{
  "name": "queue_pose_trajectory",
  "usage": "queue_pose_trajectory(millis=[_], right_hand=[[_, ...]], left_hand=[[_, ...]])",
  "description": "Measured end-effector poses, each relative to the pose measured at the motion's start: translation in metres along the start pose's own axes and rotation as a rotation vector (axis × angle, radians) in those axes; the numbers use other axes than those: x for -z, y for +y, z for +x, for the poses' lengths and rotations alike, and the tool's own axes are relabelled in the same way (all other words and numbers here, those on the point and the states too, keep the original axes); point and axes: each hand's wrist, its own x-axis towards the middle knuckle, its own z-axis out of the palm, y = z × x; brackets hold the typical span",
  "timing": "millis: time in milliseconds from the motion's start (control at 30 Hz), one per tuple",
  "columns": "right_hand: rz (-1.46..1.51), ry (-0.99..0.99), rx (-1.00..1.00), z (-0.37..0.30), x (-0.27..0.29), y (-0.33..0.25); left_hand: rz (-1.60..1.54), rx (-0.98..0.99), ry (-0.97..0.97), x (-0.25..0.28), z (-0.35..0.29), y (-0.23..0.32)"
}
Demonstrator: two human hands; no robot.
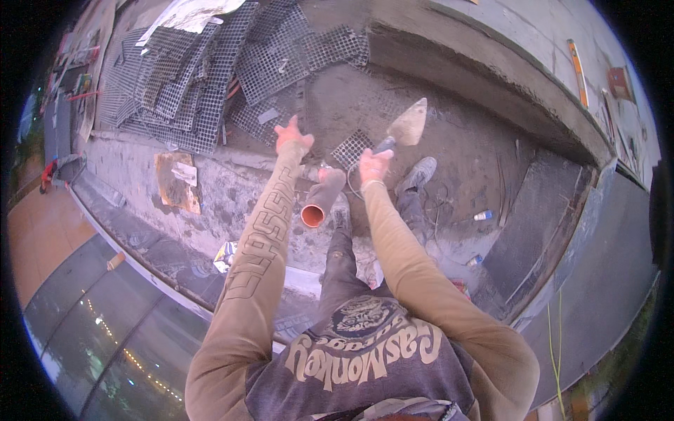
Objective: The person installs dark rectangular tiles on a curved outdoor ledge. They spread mortar with a trowel, place plastic mesh spacers, position each tile, and tap it into place. The person repeats this sequence for multiple tiles along the ledge.
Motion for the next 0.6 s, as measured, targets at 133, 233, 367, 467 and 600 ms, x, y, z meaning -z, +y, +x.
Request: queue_pose_trajectory(millis=[133, 233, 367, 467, 600], right_hand=[[-0.132, -0.348, 0.153, 0.034, 0.011, 0.004], [0.008, -0.179, -0.023, 0.023, 0.044, 0.011], [0.009, -0.084, 0.086, 0.016, 0.065, 0.031], [-0.076, -0.265, 0.153, 0.045, 0.113, 0.061], [0.141, -0.106, 0.081, 0.053, 0.247, 0.149]], left_hand=[[0.057, -0.096, -0.02, -0.003, -0.016, 0.071], [0.017, -0.049, -0.01, -0.015, -0.02, 0.049], [0.072, -0.136, -0.097, -0.017, -0.066, 0.137], [-0.135, -0.049, -0.047, -0.011, -0.063, 0.143], [-0.174, 0.051, -0.052, 0.022, -0.074, 0.124]])
